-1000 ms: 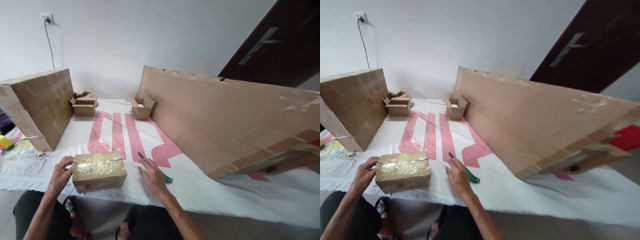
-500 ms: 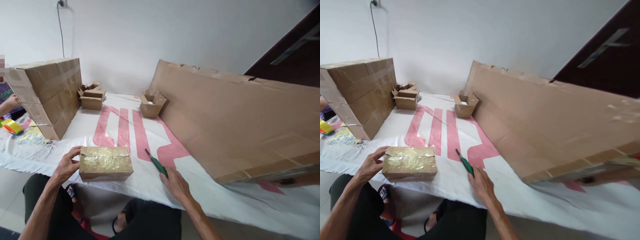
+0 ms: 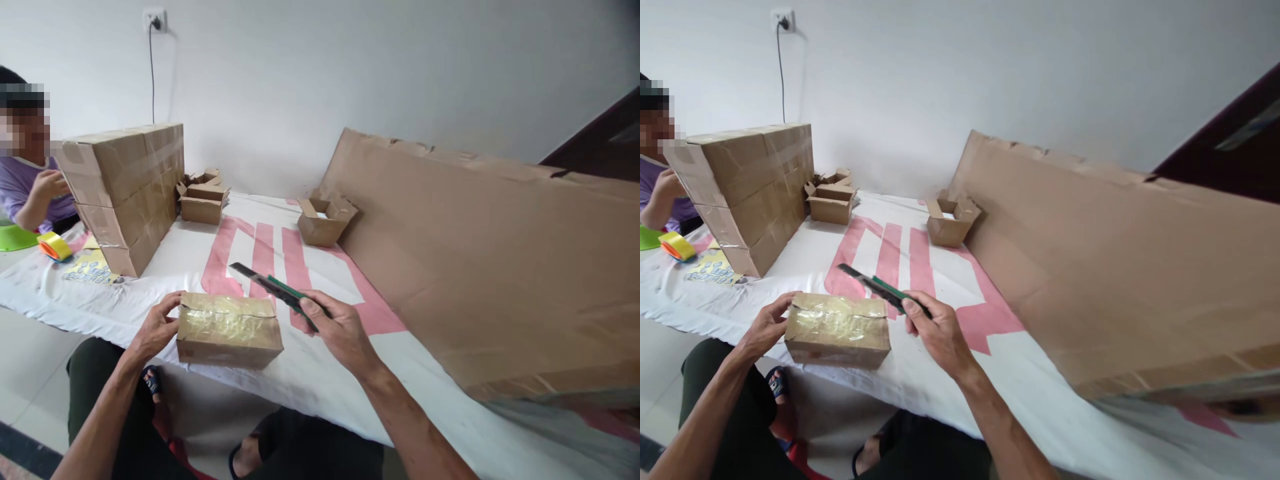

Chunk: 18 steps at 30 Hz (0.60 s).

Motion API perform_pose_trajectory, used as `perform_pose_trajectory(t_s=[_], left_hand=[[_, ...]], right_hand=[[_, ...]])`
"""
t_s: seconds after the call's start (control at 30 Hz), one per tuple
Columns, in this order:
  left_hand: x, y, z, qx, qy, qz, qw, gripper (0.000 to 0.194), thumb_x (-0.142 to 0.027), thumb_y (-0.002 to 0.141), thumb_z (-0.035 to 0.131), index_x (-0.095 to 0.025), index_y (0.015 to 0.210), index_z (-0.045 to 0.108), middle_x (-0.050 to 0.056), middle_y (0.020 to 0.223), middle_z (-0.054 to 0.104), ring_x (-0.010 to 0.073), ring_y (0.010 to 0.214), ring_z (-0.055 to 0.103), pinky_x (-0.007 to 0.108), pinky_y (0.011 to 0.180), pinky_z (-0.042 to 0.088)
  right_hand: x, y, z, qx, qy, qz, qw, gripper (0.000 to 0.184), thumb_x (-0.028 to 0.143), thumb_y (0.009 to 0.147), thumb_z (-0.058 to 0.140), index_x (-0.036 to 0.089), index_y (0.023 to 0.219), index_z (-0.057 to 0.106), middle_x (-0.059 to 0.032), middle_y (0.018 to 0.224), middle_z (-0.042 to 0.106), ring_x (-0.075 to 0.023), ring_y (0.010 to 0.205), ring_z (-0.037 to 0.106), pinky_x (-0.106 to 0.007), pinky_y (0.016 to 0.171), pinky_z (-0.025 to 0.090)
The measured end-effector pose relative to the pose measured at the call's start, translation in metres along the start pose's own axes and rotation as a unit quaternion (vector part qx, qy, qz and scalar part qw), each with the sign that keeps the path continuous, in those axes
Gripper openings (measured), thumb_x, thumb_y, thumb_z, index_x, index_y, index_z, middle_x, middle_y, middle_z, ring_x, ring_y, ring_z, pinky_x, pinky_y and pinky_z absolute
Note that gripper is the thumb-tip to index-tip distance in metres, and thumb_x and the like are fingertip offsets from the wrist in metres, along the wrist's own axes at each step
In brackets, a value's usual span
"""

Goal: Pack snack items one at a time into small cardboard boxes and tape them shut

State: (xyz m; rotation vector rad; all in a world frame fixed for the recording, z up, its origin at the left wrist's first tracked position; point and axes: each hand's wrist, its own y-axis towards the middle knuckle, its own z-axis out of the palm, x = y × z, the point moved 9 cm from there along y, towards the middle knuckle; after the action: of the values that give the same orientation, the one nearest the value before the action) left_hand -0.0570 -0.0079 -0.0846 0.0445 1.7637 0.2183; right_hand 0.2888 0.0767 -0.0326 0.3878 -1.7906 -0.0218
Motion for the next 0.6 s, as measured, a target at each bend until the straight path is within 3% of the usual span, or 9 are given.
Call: perform_pose_trajectory(t_s=[0.1, 0.27, 0.6], left_hand=[[-0.002, -0.001, 0.001, -0.002, 0.0, 0.013, 1.0, 0.034, -0.04, 0.086, 0.087, -0.022, 0.115, 0.087, 0.013, 0.153, 0.067, 0.0342, 0.139, 0.065, 0.031, 0.092, 0.065], [-0.006, -0.005, 0.003, 0.007, -0.003, 0.006, 1.0, 0.039, -0.037, 0.085, 0.088, -0.024, 0.121, 0.086, 0.013, 0.147, 0.069, 0.0337, 0.136, 0.066, 0.03, 0.088, 0.065], [-0.009, -0.007, 0.004, 0.003, 0.007, -0.002, 1.0, 0.039, -0.033, 0.081, 0.089, -0.026, 0.119, 0.087, 0.011, 0.146, 0.068, 0.0325, 0.135, 0.066, 0.029, 0.086, 0.066]], right_hand=[[0.03, 0.007, 0.033, 0.091, -0.036, -0.043, 0.994, 0.048, 0.067, 0.099, 0.065, 0.02, 0.094, 0.076, -0.0007, 0.07, 0.065, -0.0164, 0.061, 0.056, -0.029, 0.056, 0.046], [0.059, 0.011, 0.062, 0.171, -0.106, -0.105, 0.974, 0.034, 0.05, 0.102, 0.064, 0.02, 0.092, 0.078, -0.0038, 0.083, 0.075, -0.0198, 0.076, 0.066, -0.03, 0.068, 0.05], [0.082, 0.014, 0.076, 0.2, -0.187, -0.167, 0.947, 0.028, 0.038, 0.105, 0.061, 0.02, 0.089, 0.075, -0.0031, 0.081, 0.073, -0.0175, 0.073, 0.063, -0.03, 0.067, 0.046]])
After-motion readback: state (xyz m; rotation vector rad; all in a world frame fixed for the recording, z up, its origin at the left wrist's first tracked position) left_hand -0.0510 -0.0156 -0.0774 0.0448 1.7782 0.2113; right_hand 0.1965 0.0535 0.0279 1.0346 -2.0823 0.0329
